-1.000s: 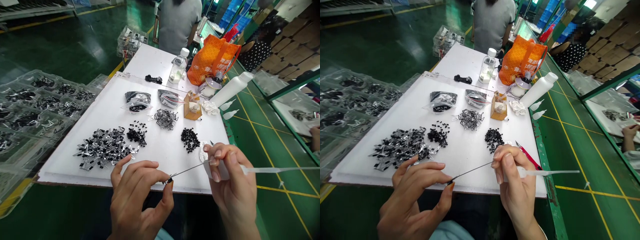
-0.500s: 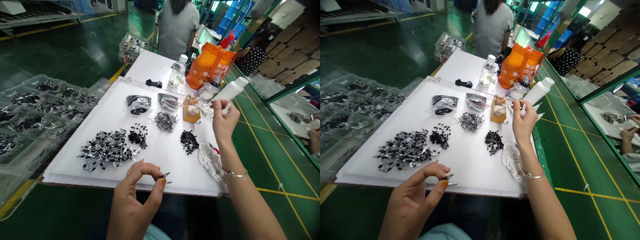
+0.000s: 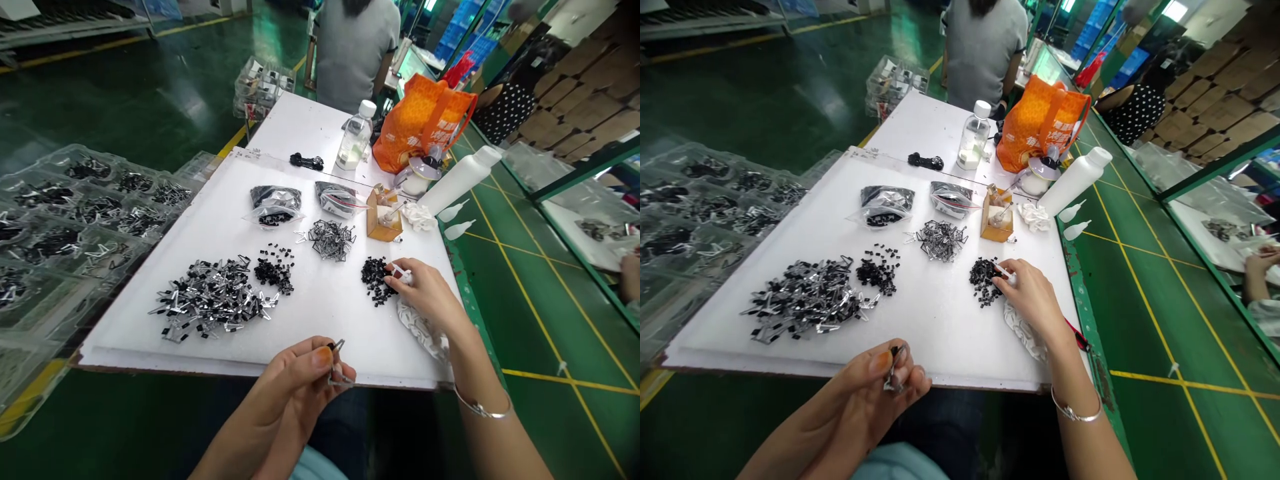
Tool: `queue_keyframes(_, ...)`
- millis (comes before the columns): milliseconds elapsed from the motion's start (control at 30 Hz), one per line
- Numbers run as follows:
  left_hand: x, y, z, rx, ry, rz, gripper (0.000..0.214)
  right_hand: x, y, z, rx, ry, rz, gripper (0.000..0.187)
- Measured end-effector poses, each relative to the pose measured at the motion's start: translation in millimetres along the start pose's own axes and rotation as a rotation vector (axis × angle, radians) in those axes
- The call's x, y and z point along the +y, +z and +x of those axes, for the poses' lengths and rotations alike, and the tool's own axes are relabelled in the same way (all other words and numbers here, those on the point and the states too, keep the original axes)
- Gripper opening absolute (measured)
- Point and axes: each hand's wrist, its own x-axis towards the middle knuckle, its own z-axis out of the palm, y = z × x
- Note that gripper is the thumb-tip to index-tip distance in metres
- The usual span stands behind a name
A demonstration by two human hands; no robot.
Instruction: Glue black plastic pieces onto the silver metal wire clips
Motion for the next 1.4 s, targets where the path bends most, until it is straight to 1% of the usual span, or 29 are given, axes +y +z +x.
queue_keyframes(100,-5,3.5,-3,0.013,-0.022,0.016,0.023,6,5,-4,-0.022,0.025,-0.016,0.019)
queue_keyframes(233,-7,5.7,-6,0.013,-0.030,0.070,0.029,6,7,-3,-0.025,0.032,-0.008,0.020)
queue_keyframes(333,-8,1.5,-3,0.036,-0.010,0.021,0.031,5,8,-4,-0.008,0.041,0.015,0.020)
queue_keyframes(367,-8,-1.3,-1,0.025,-0.031,-0.009,0.030,4,8,-4,0.000,0.045,0.026,0.020)
queue_keyframes(500,-7,-13.2,6,-0.085,-0.198,-0.117,0.027,2,7,-6,0.035,0.074,0.103,0.020)
queue_keyframes(567,-6,-14.6,7,-0.099,-0.221,-0.142,0.027,-1,5,-7,0.065,0.096,0.173,0.019)
queue_keyframes(633,-4,-12.3,7,-0.097,-0.214,-0.149,0.025,-4,4,-9,0.118,0.118,0.276,0.020)
queue_keyframes(733,-1,-7.2,8,-0.086,-0.162,-0.153,0.026,-15,4,-20,0.210,0.154,0.499,0.024)
queue_keyframes(800,-1,-5.5,10,-0.061,-0.101,-0.135,0.027,-27,7,-34,0.210,0.173,0.670,0.027)
queue_keyframes(867,0,-5.4,14,-0.018,-0.025,-0.087,0.029,-41,9,-51,0.160,0.179,0.819,0.031)
queue_keyframes(933,2,-5.8,16,0.034,0.064,-0.004,0.033,-56,12,-69,0.088,0.190,1.036,0.030)
queue_keyframes(1033,3,-5.9,18,0.069,0.179,0.146,0.041,-78,15,-90,-0.051,0.220,1.517,0.016)
queue_keyframes(1067,3,-5.9,19,0.077,0.209,0.193,0.042,-84,16,-95,-0.083,0.230,1.635,0.013)
queue_keyframes(1100,3,-5.8,19,0.085,0.237,0.231,0.042,-89,17,-98,-0.100,0.240,1.708,0.012)
queue_keyframes(1233,-2,-6.2,21,0.088,0.317,0.290,0.038,-102,21,-107,-0.132,0.283,1.866,0.012)
queue_keyframes(1400,-8,-9.4,21,0.060,0.419,0.327,0.028,-101,26,-113,-0.181,0.276,1.948,0.005)
